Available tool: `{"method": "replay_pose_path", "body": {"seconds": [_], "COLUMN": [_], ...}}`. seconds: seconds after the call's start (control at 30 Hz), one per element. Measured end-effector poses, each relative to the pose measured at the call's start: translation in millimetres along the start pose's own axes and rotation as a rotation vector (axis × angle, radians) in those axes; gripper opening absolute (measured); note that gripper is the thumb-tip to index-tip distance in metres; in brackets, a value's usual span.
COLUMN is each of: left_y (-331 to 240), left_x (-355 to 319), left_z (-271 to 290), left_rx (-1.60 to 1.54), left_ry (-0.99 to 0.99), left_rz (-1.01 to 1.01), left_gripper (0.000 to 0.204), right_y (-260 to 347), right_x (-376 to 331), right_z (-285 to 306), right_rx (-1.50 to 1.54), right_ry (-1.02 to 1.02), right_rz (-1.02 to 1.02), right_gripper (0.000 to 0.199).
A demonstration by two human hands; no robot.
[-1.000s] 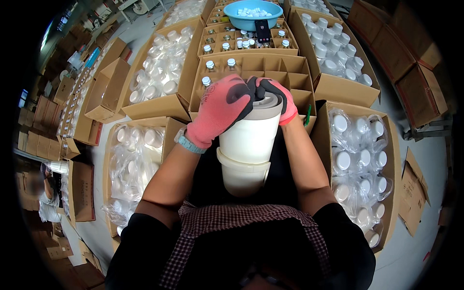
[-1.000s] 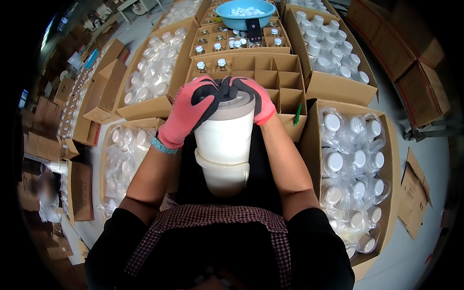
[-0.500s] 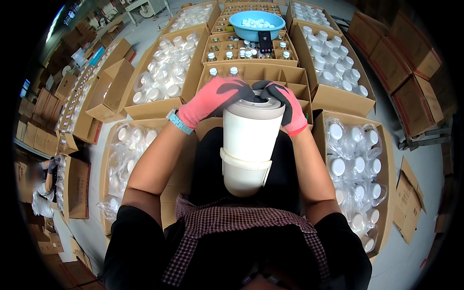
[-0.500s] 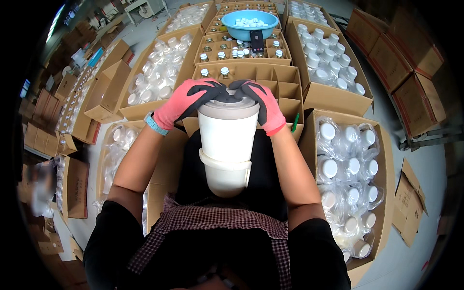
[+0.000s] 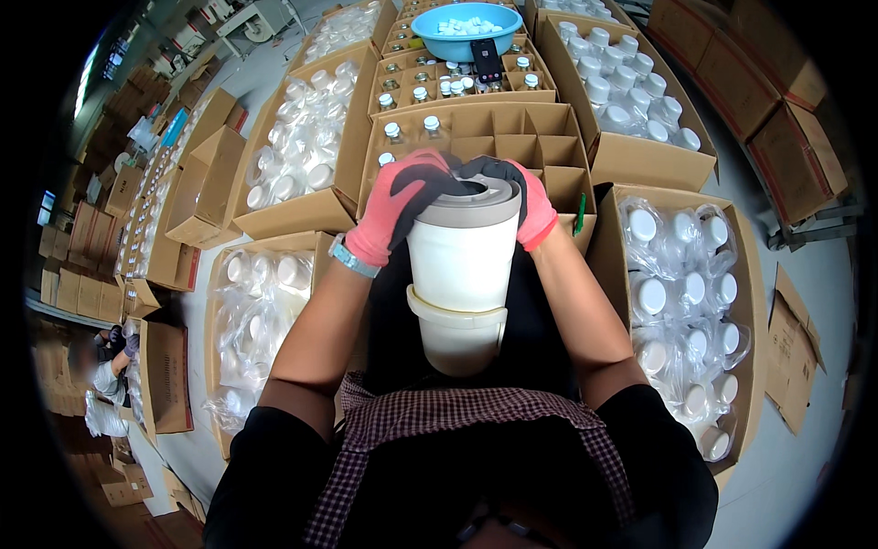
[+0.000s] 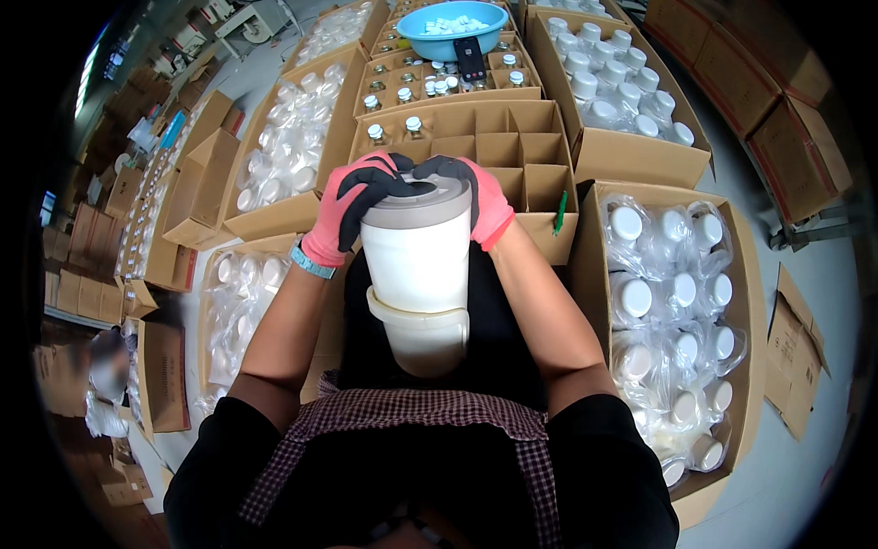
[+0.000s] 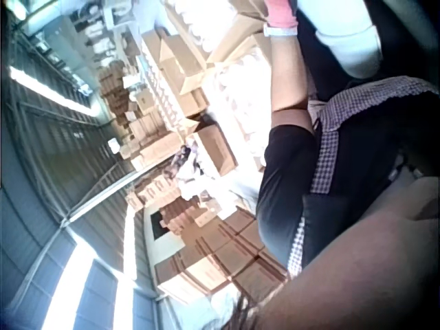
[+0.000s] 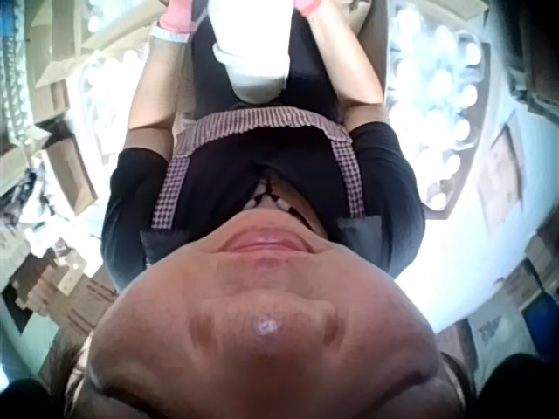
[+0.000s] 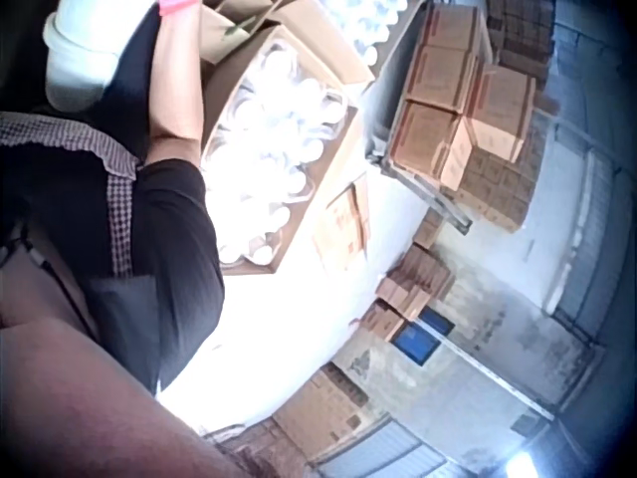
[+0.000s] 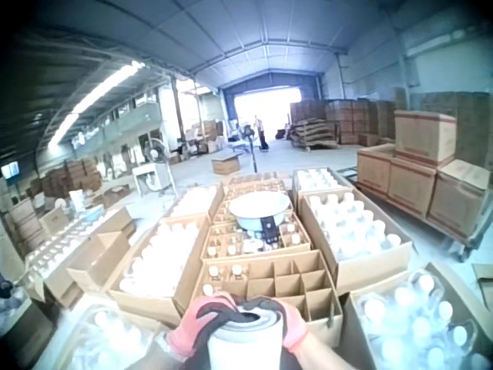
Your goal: The person assembles a thermal flask by inserting a metal liner into a plastic body, attaching a lid, and placing the flask into a plastic bag before storing it in a cardboard box.
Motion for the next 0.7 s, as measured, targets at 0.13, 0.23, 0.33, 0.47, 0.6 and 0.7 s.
{"method": "replay_pose_path", "body": {"seconds": [0.13,0.23,0.33,0.47,0.6,0.7], "left_y": [33,23,-16,-99,-106,-81], "left_x": [5,18,15,3,7,1], "left_z": [7,5,10,-34,-69,-54], "left_rx": [-0.201,-0.196,-0.093,0.763,1.048,0.798], "left_ry": [0.115,0.139,0.076,-0.098,-0.296,-0.266], "left_rz": [-0.222,-0.183,0.074,0.051,0.045,-0.05], "left_gripper": [0.022,0.022,0.023,0.023,0.024,0.015], "right_y": [14,18,25,34,-8,-10], "right_x": [-31,-27,-9,26,40,34], "right_z": [-40,-21,8,-15,22,8], "right_rx": [-0.64,-0.259,-0.15,-0.029,0.065,0.197], "right_ry": [-0.373,-0.313,-0.141,0.194,0.434,0.354], "right_rz": [0.271,0.164,0.036,-0.154,0.102,-0.061], "right_gripper": [0.027,0.027,0.027,0.028,0.029,0.029]}}
Point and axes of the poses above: each hand's wrist, its own x-axis towards the middle knuckle, its own z-axis out of the back of the hand, y = z × x, the point moved 2 cm from there along x, towards the middle knuckle, and after that the axes turned 3 degrees about y, right-handed, at the moved point
